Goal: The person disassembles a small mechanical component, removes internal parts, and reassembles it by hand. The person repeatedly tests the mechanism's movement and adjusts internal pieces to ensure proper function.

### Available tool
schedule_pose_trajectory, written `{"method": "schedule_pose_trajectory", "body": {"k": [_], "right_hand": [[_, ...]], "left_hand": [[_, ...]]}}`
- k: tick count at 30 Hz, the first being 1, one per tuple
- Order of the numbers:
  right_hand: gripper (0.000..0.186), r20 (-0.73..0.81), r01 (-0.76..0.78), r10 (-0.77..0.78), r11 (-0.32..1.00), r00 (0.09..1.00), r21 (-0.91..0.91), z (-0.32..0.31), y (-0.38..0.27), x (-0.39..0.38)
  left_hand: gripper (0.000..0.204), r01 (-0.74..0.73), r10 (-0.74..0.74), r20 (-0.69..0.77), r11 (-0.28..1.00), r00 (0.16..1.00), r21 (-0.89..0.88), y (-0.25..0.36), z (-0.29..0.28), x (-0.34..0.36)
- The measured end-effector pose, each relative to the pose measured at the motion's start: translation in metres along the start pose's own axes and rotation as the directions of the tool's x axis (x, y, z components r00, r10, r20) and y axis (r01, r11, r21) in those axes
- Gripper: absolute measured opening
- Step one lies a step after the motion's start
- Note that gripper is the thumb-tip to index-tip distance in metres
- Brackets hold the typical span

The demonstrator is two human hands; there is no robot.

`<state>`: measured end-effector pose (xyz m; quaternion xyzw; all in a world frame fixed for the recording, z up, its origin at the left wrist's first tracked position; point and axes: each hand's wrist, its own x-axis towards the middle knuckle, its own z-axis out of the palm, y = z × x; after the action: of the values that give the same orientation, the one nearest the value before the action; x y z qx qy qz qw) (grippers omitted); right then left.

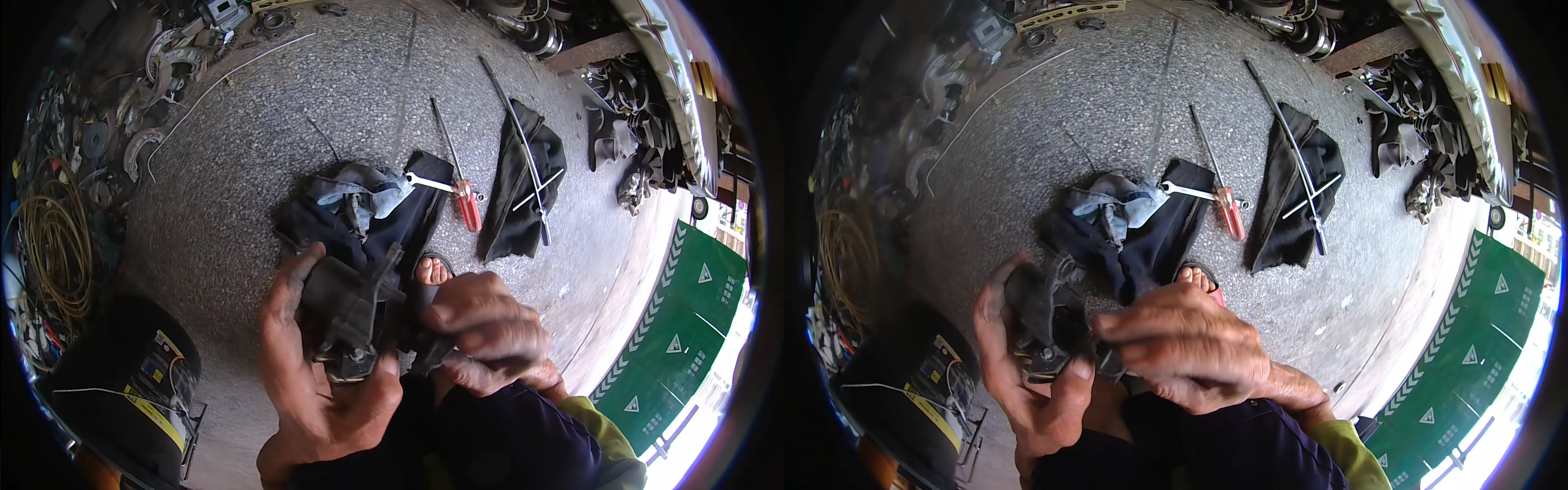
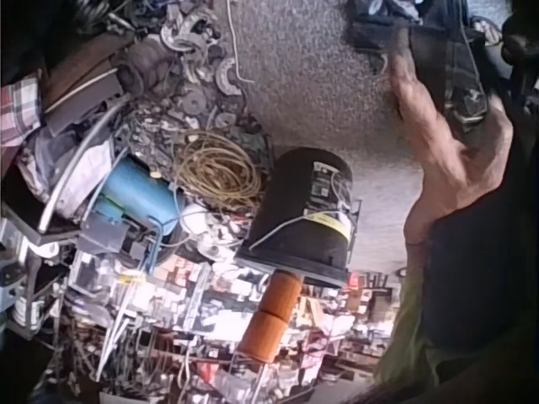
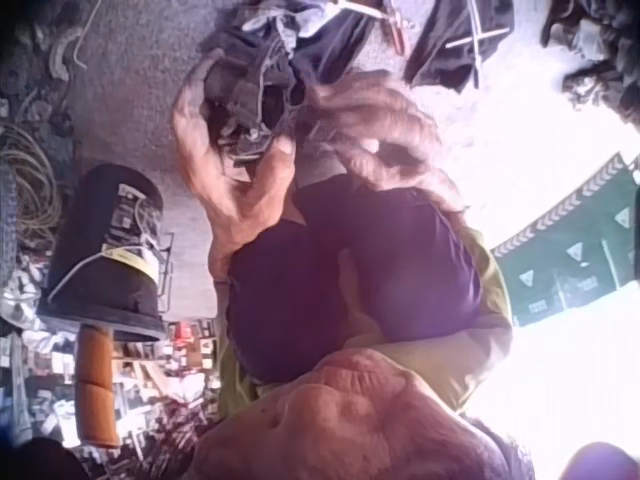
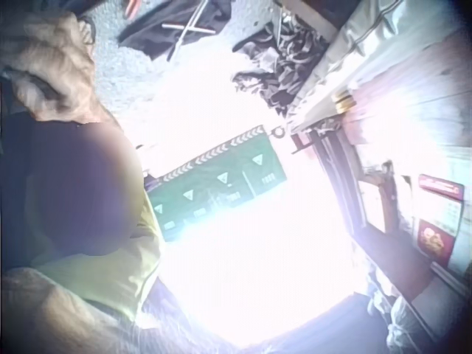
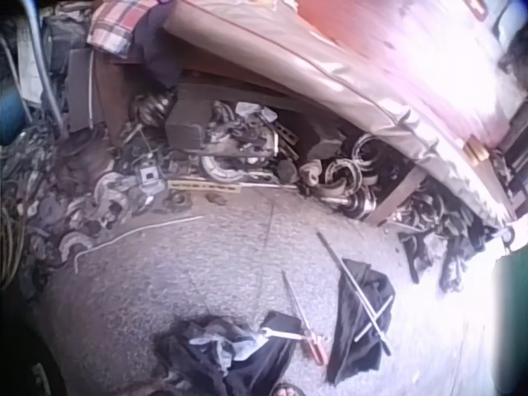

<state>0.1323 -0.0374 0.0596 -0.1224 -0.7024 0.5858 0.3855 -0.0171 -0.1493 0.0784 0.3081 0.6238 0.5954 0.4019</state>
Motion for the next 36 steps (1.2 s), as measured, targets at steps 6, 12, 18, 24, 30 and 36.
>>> {"method": "schedule_pose_trajectory", "body": {"k": [6, 12, 18, 24, 30, 36], "right_hand": [[0.019, 0.063, 0.240, -0.237, 0.969, 0.970, -0.053, 0.002, 0.007, -0.013], [0.027, -0.039, 0.392, -0.397, 0.915, 0.917, -0.091, 0.005, 0.014, -0.024], [0.024, -0.080, 0.456, -0.460, 0.888, 0.884, -0.060, 0.004, 0.023, -0.032], [0.029, -0.051, 0.292, -0.291, 0.956, 0.955, 0.012, -0.003, 0.009, -0.031], [0.041, -0.177, -0.103, 0.124, 0.987, 0.976, 0.120, -0.010, -0.014, -0.023], [0.060, -0.096, -0.096, 0.100, 0.995, 0.990, 0.038, -0.006, 0.002, -0.030]], "left_hand": [[0.087, -0.143, 0.134, 0.078, 0.982, 0.988, 0.124, -0.001, -0.006, -0.003], [0.088, -0.077, 0.076, 0.049, 0.997, 0.996, 0.023, 0.015, 0.001, -0.009], [0.088, -0.192, 0.204, -0.043, 0.960, 0.978, 0.202, 0.012, 0.010, -0.005], [0.089, -0.271, 0.299, -0.039, 0.906, 0.953, 0.324, 0.013, 0.020, -0.004], [0.090, -0.161, 0.176, -0.065, 0.969, 0.982, 0.187, 0.015, 0.030, 0.001], [0.090, -0.049, 0.105, -0.247, 0.973, 0.963, 0.226, 0.012, 0.031, -0.002]]}}
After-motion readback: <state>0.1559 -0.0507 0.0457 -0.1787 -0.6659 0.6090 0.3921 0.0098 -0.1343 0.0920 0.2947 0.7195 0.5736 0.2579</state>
